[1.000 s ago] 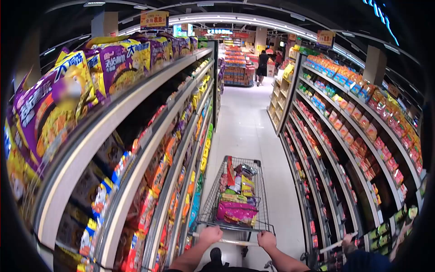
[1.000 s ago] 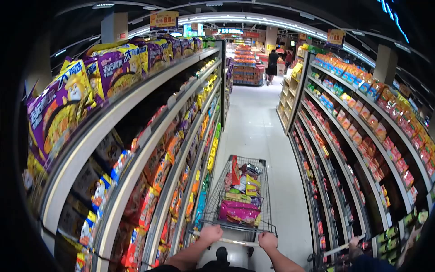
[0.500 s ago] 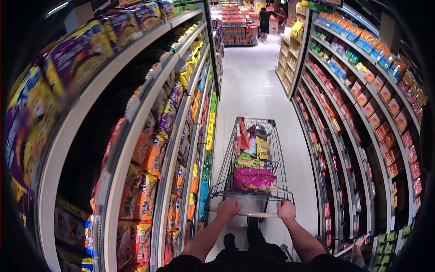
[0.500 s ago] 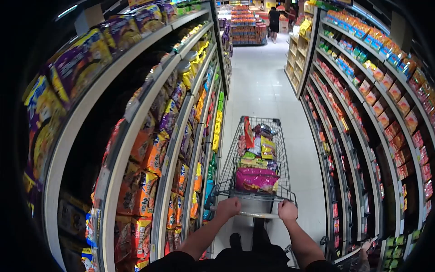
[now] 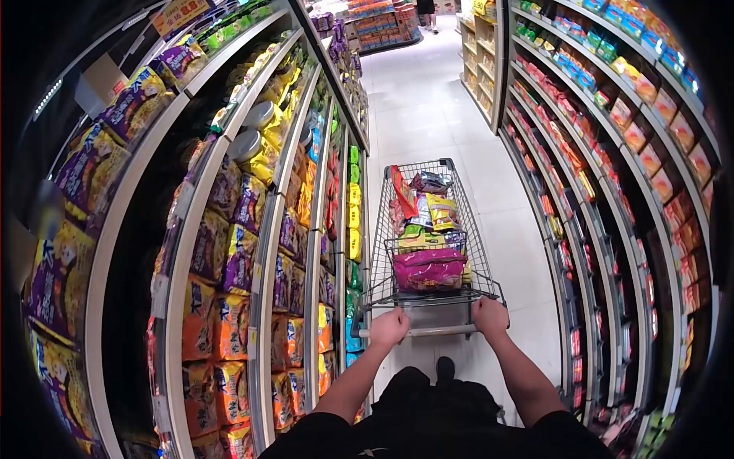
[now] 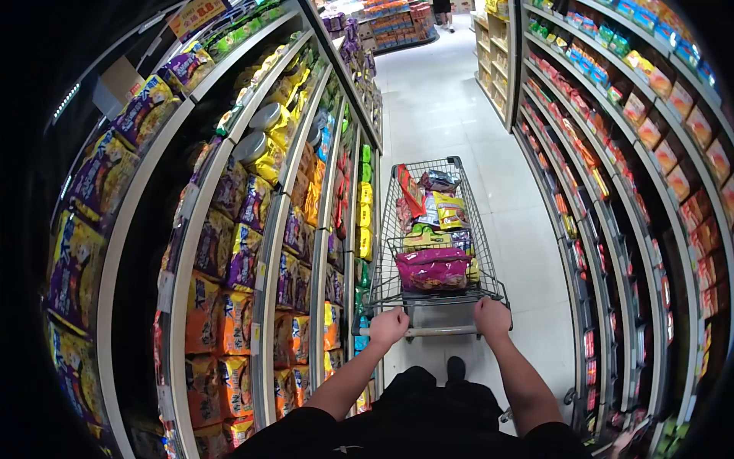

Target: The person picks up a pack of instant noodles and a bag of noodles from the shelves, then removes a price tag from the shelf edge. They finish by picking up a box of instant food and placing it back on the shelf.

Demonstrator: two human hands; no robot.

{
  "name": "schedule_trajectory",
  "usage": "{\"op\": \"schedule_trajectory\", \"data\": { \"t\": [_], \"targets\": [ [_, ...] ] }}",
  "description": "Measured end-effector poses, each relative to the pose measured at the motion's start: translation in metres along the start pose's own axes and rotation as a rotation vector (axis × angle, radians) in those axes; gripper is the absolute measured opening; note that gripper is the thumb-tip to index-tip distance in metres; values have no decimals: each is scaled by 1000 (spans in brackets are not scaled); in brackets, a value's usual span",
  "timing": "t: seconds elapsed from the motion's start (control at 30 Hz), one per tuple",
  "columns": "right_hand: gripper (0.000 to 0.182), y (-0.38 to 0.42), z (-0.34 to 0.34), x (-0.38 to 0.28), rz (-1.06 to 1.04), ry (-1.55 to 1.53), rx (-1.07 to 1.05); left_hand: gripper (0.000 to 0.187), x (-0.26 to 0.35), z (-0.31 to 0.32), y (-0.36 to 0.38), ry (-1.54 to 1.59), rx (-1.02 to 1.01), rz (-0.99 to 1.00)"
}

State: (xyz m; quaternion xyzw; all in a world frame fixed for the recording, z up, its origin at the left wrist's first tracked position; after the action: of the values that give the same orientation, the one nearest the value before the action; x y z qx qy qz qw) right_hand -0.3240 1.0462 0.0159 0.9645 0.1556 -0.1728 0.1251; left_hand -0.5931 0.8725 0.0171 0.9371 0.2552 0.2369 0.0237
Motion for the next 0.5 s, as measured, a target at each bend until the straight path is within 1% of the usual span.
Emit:
{"op": "schedule_trajectory", "data": {
  "t": [0.07, 0.17, 0.23, 0.33, 0.43, 0.5],
  "targets": [
    [33, -29, -4, -4, -14, 10, 3, 29, 3, -5, -25, 44, 40, 20],
    [33, -67, -7, -18, -31, 15, -7, 29, -2, -8, -68, 20, 7, -8],
    [36, -95, -10, -31, 13, 3, -21, 28, -2, -17, -98, 27, 3, -36],
    [35, -135, -3, -46, 7, -4, -42, 29, -12, -20, -145, 16, 29, -36],
    [35, -184, -10, -60, -20, -8, 38, 29, -15, -35, -195, 23, 54, 2],
    [36, -213, -19, -77, -6, 0, 2, 30, -14, -46, -231, 38, 55, 10]
  ]
}}
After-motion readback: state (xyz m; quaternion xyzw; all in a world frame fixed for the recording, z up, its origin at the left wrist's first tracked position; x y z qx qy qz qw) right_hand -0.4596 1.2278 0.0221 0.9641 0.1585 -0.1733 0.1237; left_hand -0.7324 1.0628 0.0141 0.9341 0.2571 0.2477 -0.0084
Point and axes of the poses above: each hand's wrist, its own y-axis away from the middle knuckle, its own z-axis out of the palm, x = y × z, the point moved 2 cm from there along -y, towards the middle knuckle, and after that the axes turned 4 degrees about -x, right-handed, at the moved point
